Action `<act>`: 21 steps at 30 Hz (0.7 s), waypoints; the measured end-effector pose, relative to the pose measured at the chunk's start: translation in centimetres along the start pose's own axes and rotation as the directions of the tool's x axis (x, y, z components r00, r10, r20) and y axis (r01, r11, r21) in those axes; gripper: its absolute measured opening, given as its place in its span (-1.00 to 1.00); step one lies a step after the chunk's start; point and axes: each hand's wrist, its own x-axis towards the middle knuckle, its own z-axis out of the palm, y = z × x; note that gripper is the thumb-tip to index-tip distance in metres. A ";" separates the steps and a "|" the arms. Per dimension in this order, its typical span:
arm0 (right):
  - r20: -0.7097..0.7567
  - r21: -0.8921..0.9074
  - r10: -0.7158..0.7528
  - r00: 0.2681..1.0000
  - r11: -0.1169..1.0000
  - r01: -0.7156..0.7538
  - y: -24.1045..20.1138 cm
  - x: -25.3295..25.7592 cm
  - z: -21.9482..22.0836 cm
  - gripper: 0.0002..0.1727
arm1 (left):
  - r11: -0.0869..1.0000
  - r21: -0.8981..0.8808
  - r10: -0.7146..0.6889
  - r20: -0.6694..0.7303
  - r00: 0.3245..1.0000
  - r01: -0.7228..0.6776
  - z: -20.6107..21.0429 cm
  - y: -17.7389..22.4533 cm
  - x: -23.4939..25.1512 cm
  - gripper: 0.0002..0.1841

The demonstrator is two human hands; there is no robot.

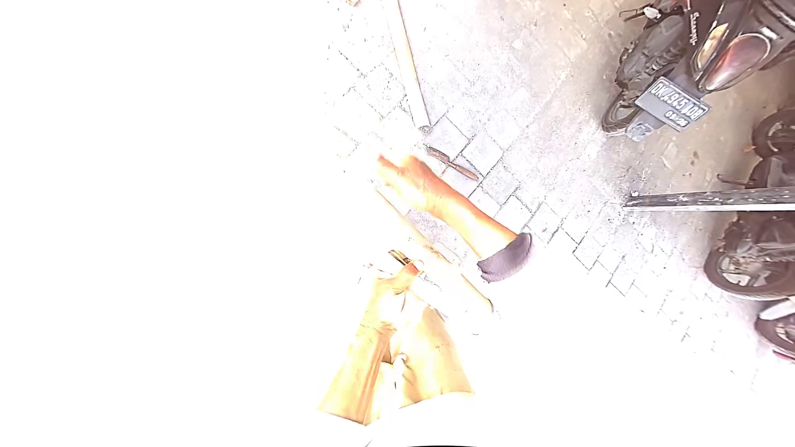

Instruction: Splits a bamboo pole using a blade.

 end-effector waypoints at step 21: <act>-0.163 0.342 0.220 0.962 0.927 -0.155 0.4 -1.3 6.8 -0.15 | 0.978 -0.122 0.207 0.519 0.829 -0.168 -7.3 2.1 3.8 -0.66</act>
